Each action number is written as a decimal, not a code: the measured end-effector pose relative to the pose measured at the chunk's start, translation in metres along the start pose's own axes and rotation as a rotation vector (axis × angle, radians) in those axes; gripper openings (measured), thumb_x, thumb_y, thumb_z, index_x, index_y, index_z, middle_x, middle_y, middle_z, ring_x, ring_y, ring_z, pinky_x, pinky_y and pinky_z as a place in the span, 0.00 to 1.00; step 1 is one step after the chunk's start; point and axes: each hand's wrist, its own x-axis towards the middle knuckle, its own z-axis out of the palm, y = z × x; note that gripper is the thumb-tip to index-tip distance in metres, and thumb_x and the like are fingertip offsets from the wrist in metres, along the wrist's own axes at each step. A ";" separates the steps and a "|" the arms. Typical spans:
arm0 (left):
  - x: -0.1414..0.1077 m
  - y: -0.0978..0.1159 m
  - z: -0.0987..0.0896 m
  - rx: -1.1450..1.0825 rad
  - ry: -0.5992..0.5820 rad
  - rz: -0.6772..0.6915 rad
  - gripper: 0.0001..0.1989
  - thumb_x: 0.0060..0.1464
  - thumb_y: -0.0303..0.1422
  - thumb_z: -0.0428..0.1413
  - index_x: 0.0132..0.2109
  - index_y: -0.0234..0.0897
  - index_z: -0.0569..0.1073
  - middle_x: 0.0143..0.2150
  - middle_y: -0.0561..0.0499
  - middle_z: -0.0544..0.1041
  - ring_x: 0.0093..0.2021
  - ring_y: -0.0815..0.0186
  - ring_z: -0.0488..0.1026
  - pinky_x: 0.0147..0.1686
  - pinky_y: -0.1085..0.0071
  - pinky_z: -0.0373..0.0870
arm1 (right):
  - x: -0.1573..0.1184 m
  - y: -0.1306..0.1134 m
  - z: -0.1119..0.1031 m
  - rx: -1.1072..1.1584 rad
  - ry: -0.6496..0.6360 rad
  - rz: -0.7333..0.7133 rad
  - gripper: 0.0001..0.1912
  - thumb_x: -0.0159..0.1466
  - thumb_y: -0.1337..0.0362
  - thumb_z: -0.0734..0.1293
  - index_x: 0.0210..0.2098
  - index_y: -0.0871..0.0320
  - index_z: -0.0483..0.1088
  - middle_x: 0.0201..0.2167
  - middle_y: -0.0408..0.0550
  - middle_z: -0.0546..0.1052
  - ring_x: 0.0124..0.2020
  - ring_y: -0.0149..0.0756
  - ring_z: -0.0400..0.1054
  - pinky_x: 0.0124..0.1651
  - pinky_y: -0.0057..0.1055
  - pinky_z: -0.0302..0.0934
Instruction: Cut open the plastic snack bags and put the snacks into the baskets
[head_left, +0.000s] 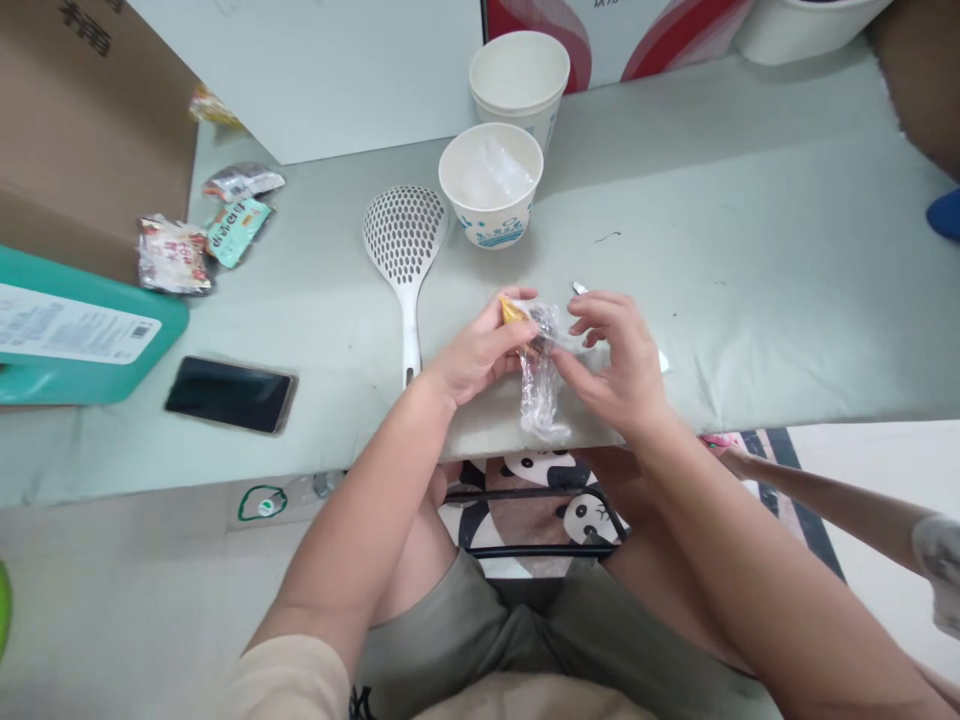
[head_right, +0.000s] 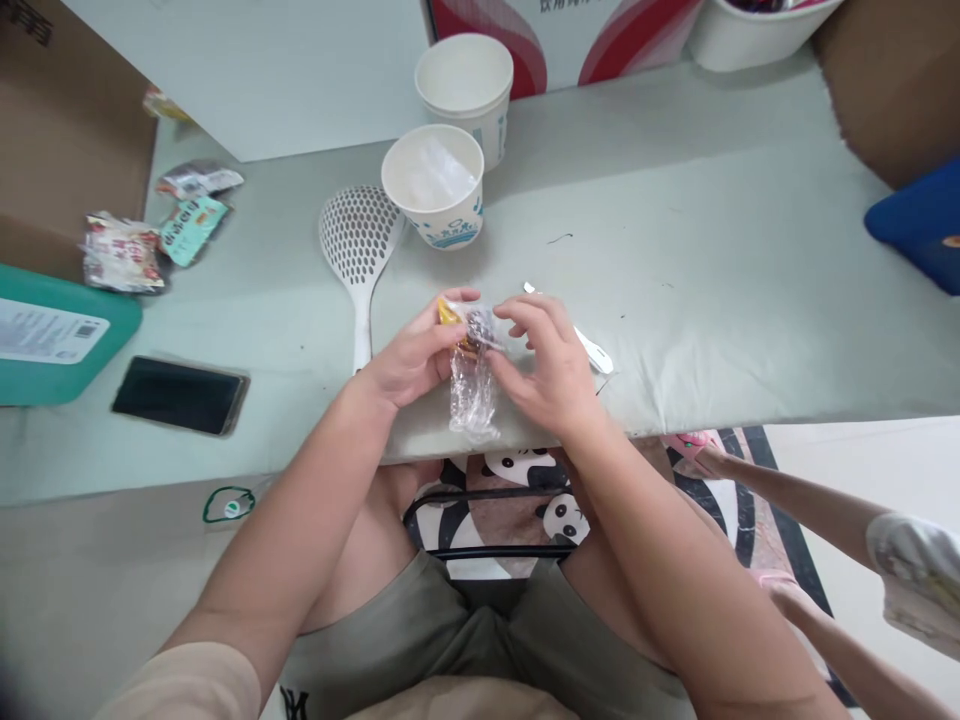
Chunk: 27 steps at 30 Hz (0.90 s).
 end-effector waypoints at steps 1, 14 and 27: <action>-0.001 0.000 0.001 0.015 -0.030 -0.021 0.31 0.49 0.39 0.69 0.56 0.45 0.65 0.41 0.56 0.74 0.35 0.69 0.74 0.39 0.68 0.69 | 0.000 0.000 0.000 0.005 -0.017 -0.003 0.11 0.63 0.65 0.69 0.45 0.51 0.72 0.45 0.48 0.80 0.36 0.36 0.73 0.39 0.38 0.69; -0.005 0.004 -0.002 0.054 -0.142 -0.090 0.27 0.46 0.35 0.69 0.54 0.39 0.73 0.43 0.50 0.77 0.37 0.67 0.73 0.35 0.70 0.66 | 0.008 -0.003 -0.009 0.338 0.138 0.479 0.05 0.65 0.62 0.68 0.33 0.53 0.68 0.24 0.39 0.73 0.25 0.29 0.68 0.30 0.28 0.65; -0.006 0.005 0.000 -0.157 -0.140 -0.045 0.22 0.43 0.30 0.65 0.48 0.35 0.76 0.44 0.46 0.81 0.41 0.59 0.80 0.48 0.59 0.77 | 0.009 0.015 -0.002 0.399 0.392 0.461 0.05 0.67 0.62 0.67 0.41 0.50 0.67 0.30 0.41 0.69 0.27 0.31 0.67 0.32 0.33 0.66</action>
